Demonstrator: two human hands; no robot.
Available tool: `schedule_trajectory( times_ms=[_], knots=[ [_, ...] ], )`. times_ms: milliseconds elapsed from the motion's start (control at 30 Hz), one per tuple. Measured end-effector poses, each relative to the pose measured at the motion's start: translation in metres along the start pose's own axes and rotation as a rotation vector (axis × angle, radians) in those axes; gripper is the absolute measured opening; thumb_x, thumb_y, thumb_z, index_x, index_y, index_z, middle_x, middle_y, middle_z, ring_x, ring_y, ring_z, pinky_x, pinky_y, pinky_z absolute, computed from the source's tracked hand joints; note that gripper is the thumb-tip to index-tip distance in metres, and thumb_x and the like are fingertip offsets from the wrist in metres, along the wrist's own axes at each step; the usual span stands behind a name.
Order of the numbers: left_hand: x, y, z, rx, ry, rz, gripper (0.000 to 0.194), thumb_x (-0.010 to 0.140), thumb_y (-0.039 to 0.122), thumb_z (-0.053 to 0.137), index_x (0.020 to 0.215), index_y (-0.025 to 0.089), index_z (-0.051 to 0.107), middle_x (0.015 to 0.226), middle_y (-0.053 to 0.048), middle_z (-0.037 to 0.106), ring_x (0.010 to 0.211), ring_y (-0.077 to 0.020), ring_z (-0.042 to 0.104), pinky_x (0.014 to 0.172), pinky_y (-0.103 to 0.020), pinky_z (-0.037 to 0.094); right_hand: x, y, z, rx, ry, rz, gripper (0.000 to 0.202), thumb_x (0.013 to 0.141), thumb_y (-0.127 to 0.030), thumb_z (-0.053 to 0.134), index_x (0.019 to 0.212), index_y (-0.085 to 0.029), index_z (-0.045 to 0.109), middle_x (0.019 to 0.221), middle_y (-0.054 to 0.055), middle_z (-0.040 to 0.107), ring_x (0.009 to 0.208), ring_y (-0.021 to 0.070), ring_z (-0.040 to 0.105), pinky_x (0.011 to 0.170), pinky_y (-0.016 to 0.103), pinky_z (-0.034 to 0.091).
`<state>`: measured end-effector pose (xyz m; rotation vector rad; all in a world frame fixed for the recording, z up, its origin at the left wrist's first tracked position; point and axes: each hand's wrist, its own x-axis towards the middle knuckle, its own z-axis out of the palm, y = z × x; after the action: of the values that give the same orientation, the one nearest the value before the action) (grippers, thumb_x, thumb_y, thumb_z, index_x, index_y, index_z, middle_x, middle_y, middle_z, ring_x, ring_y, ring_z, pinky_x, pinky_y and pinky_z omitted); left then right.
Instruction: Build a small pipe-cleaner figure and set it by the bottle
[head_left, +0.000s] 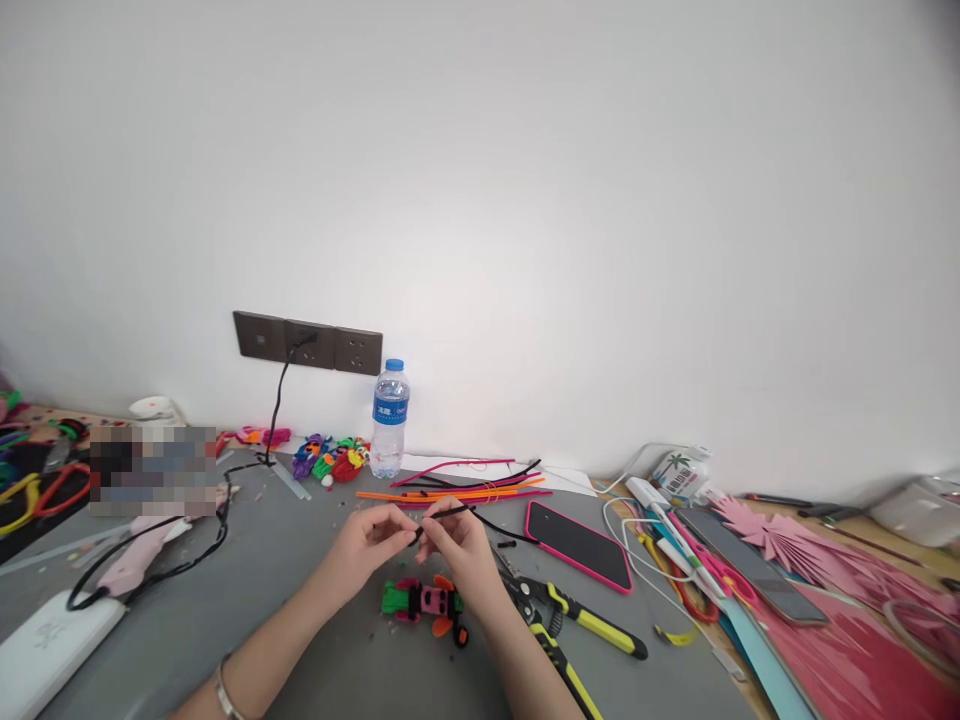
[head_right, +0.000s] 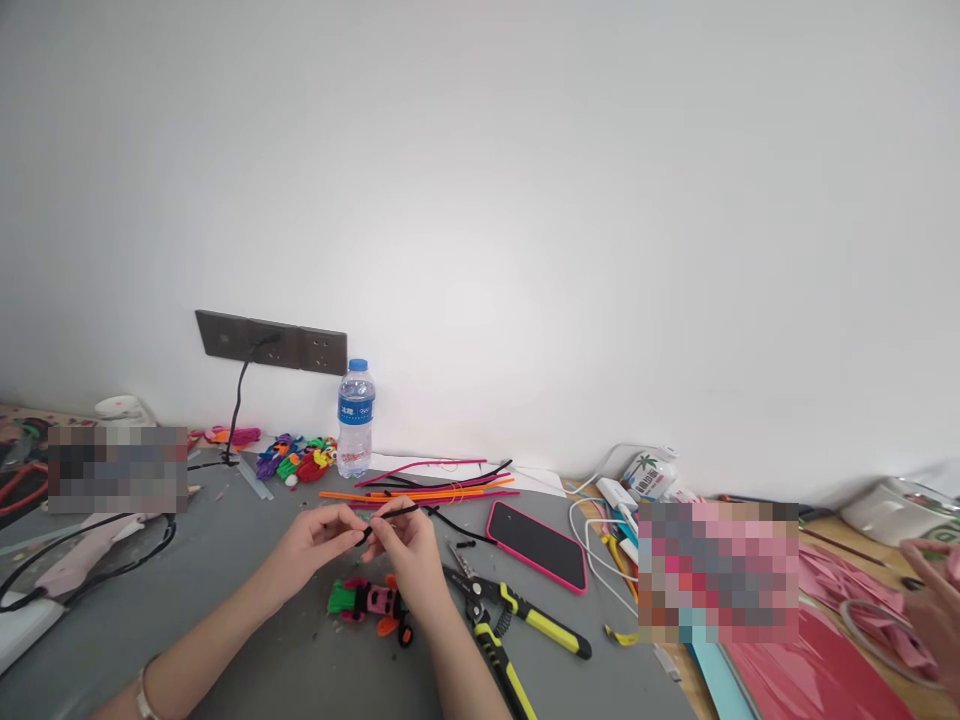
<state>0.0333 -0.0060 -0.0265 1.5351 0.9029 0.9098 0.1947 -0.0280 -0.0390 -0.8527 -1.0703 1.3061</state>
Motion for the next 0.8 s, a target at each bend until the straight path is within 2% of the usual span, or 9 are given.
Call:
schedule_trajectory(
  times_ms=[167,333,433,567,700,800],
  knots=[
    [0.001,-0.004,0.0,0.012,0.08,0.028,0.021,0.071,0.034,0.071,0.084,0.018,0.073,0.088,-0.009,0.073,0.079,-0.0235,0.066,0.068,-0.03,0.051,0.001,0.002,-0.002,0.063,0.034,-0.004,0.034,0.072,-0.044,0.076,0.079,-0.017,0.057,0.061,-0.001,0.064,0.049,0.0114,0.061,0.054,0.024,0.049],
    [0.002,-0.009,-0.002,-0.051,0.148,0.026,0.019,0.07,0.032,0.072,0.083,0.02,0.076,0.085,-0.008,0.075,0.077,-0.0231,0.069,0.072,-0.032,0.055,-0.001,0.006,-0.001,0.103,-0.002,0.013,0.028,0.073,-0.039,0.076,0.078,-0.017,0.059,0.066,0.0,0.067,0.053,0.0119,0.062,0.058,0.025,0.049],
    [0.0,-0.008,-0.003,0.015,0.21,0.122,0.017,0.073,0.031,0.069,0.084,0.021,0.078,0.085,-0.007,0.075,0.075,-0.0219,0.068,0.07,-0.031,0.056,-0.003,0.004,0.002,0.134,-0.026,0.043,0.026,0.073,-0.037,0.076,0.077,-0.017,0.06,0.069,0.001,0.067,0.054,0.0118,0.061,0.058,0.026,0.049],
    [-0.002,-0.005,-0.003,0.106,0.236,0.219,0.019,0.072,0.028,0.069,0.088,0.022,0.077,0.081,-0.005,0.073,0.071,-0.0195,0.066,0.065,-0.028,0.055,-0.006,-0.003,0.006,0.204,0.005,0.065,0.026,0.072,-0.036,0.078,0.075,-0.018,0.06,0.068,0.0,0.067,0.054,0.0108,0.059,0.059,0.024,0.047],
    [-0.002,-0.004,-0.002,0.042,0.277,0.177,0.017,0.072,0.029,0.07,0.087,0.02,0.074,0.079,-0.004,0.074,0.07,-0.0198,0.069,0.065,-0.028,0.057,-0.008,-0.009,0.006,0.199,-0.003,0.108,0.027,0.071,-0.037,0.078,0.075,-0.017,0.06,0.069,0.0,0.066,0.053,0.0097,0.057,0.058,0.023,0.045],
    [-0.001,-0.007,-0.003,-0.05,0.251,0.143,0.015,0.072,0.028,0.071,0.083,0.02,0.073,0.078,-0.004,0.075,0.068,-0.02,0.071,0.067,-0.029,0.058,-0.008,-0.009,0.006,0.178,-0.011,0.121,0.028,0.071,-0.038,0.078,0.073,-0.017,0.06,0.069,0.0,0.066,0.052,0.0091,0.056,0.056,0.022,0.043]
  ],
)
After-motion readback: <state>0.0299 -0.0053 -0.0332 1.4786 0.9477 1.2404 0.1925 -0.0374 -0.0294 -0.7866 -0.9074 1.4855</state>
